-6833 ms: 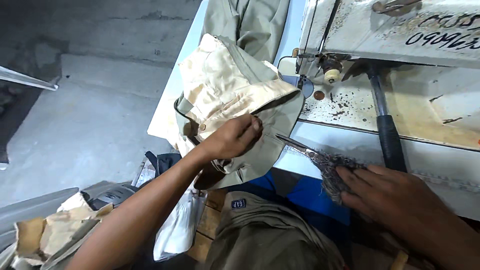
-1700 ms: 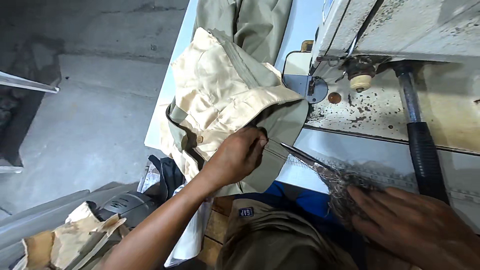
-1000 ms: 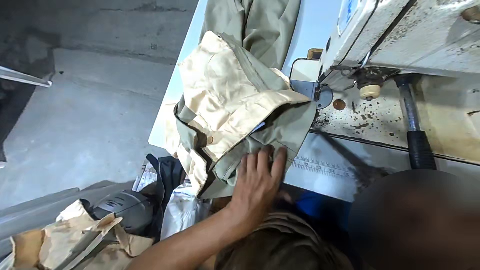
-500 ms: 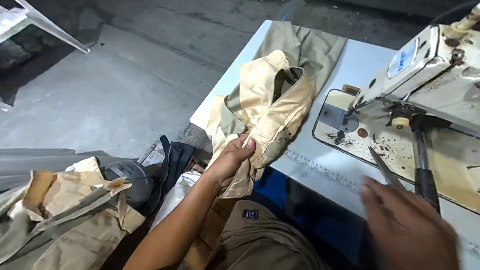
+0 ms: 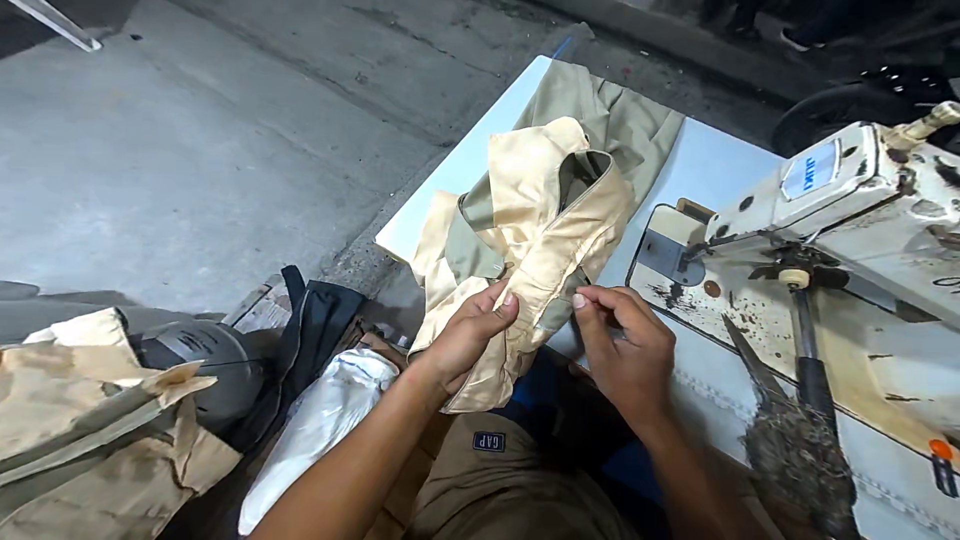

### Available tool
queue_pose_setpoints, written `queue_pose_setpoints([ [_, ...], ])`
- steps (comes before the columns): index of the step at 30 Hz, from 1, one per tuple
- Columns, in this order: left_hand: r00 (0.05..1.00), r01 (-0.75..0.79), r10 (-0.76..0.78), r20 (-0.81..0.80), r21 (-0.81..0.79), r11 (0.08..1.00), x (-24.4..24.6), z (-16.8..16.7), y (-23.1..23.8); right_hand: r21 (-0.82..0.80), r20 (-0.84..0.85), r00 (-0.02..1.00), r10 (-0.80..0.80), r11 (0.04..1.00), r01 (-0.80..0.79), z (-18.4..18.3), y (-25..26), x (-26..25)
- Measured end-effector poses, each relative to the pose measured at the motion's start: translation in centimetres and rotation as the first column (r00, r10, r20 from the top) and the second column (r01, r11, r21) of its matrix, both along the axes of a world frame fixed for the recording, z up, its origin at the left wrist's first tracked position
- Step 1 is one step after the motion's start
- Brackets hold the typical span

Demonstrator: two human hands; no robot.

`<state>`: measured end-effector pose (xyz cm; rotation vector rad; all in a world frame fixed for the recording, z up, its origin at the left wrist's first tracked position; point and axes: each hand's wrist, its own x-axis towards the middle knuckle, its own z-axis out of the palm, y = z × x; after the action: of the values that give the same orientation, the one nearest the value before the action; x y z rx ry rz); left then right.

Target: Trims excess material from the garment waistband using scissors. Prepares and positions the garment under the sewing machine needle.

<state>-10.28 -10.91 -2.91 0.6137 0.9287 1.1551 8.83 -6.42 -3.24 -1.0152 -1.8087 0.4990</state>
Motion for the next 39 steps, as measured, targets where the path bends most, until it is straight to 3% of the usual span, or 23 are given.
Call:
queue_pose_setpoints([
  [9, 1.0, 0.002, -0.002, -0.026, -0.002, 1.0, 0.0, 0.1, 0.1, 0.002, -0.05, 0.998, 0.03, 1.0, -0.03, -0.7, -2.2, -0.5],
  [13, 1.0, 0.016, -0.016, -0.011, 0.028, 0.999, -0.1, 0.0, 0.0, -0.046, -0.135, 0.991, -0.025, 0.999, 0.018, -0.5, -1.6, -0.4],
  [19, 1.0, 0.008, -0.007, -0.016, 0.054, 0.999, 0.5, 0.4, 0.0, -0.044, -0.135, 0.99, -0.03, 0.999, 0.025, -0.2, -0.8, -0.3],
  [23, 0.997, -0.064, 0.065, 0.048, -0.03, 0.998, 1.3, 1.1, -0.4, -0.07, -0.163, 0.987, 0.005, 0.997, -0.016, -0.1, -1.4, -0.4],
  [25, 0.999, -0.044, 0.044, 0.001, 0.042, 0.998, 1.6, 1.0, -0.5, -0.098, -0.19, 0.982, 0.018, 0.995, -0.037, -0.2, -1.7, -0.2],
  [26, 0.993, 0.015, 0.003, -0.116, 0.16, 0.987, 1.6, 0.6, -0.6, -0.128, -0.209, 0.978, 0.03, 0.99, -0.058, -0.1, -1.8, 0.0],
  [27, 0.96, 0.129, -0.039, -0.276, 0.319, 0.939, 1.3, 0.2, -0.7, -0.175, -0.227, 0.973, 0.042, 0.981, -0.083, 0.1, -2.0, 0.3],
  [28, 0.884, 0.327, -0.091, -0.459, 0.466, 0.822, 0.8, 0.2, -0.8, -0.229, -0.241, 0.969, 0.055, 0.967, -0.112, 0.4, -2.2, 0.6],
  [29, 0.763, 0.51, -0.083, -0.641, 0.517, 0.687, 0.7, 0.8, -1.0, -0.286, -0.252, 0.966, 0.058, 0.949, -0.131, 0.7, -2.5, 1.0],
  [30, 0.649, 0.618, -0.005, -0.761, 0.523, 0.587, 0.9, 1.6, -1.3, -0.34, -0.257, 0.965, 0.045, 0.931, -0.134, 0.9, -2.8, 1.3],
  [31, 0.56, 0.649, 0.124, -0.819, 0.527, 0.549, 1.1, 2.4, -1.5, -0.389, -0.246, 0.969, 0.017, 0.914, -0.115, 1.0, -3.2, 1.6],
  [33, 0.415, 0.476, 0.427, -0.803, 0.592, 0.651, 1.3, 3.8, -1.4, -0.464, -0.217, 0.976, -0.015, 0.881, -0.089, 0.9, -3.5, 2.6],
  [35, 0.153, 0.273, 0.57, -0.807, 0.589, 0.761, 1.6, 4.7, 0.2, -0.488, -0.205, 0.978, -0.046, 0.871, -0.062, 0.7, -3.7, 3.2],
  [37, 0.025, 0.275, 0.4, -0.916, 0.39, 0.878, 2.5, 4.6, 2.6, -0.486, -0.161, 0.985, -0.06, 0.874, -0.026, 0.8, -3.7, 3.6],
  [39, -0.07, 0.373, 0.22, -0.973, 0.179, 0.91, 3.4, 3.6, 4.8, -0.461, -0.049, 0.993, -0.11, 0.884, 0.075, 1.2, -3.7, 3.8],
])
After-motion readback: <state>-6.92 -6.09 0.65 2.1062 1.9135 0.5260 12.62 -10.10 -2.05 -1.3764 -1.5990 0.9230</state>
